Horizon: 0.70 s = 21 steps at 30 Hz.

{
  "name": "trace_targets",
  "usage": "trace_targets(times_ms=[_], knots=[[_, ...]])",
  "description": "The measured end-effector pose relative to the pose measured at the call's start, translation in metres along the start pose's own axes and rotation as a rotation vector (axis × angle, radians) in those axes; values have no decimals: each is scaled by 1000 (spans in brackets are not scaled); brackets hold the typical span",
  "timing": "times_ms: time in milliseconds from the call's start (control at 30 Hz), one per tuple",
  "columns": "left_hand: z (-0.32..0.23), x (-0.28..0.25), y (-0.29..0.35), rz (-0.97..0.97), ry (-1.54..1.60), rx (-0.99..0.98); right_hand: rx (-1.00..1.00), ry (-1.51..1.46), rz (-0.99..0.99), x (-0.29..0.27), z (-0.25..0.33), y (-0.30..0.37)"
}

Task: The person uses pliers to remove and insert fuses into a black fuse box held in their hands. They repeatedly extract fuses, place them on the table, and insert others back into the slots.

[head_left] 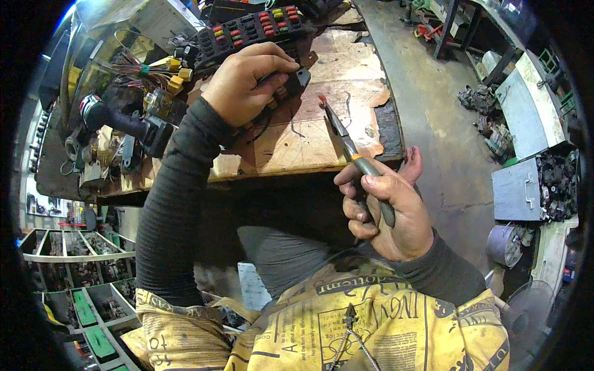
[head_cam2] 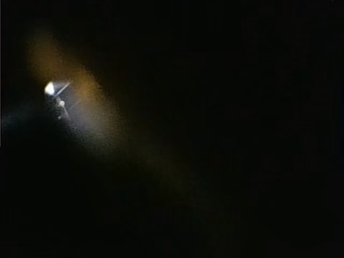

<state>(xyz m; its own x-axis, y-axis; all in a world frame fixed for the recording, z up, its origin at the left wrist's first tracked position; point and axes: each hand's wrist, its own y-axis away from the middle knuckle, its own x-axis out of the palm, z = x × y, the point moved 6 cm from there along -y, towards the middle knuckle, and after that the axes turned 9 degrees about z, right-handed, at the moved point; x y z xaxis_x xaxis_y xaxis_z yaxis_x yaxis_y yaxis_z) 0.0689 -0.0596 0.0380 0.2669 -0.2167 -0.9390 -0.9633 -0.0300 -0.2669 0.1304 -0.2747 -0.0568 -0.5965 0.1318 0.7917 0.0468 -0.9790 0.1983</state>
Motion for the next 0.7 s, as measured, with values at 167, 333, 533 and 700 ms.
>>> trace_targets(times_ms=[167, 333, 533, 700], knots=[[0, 0, 1, 48, -13, -9, 61, 6, 41, 10, -3, -4], [-1, -1, 0, 46, -8, 5, 64, -19, 65, 26, -7, -23], [-3, -1, 0, 58, 72, 51, 76, 59, 35, 29, -8, -31], [-4, -2, 1, 69, 98, 84, 81, 85, 67, 29, -10, -32]])
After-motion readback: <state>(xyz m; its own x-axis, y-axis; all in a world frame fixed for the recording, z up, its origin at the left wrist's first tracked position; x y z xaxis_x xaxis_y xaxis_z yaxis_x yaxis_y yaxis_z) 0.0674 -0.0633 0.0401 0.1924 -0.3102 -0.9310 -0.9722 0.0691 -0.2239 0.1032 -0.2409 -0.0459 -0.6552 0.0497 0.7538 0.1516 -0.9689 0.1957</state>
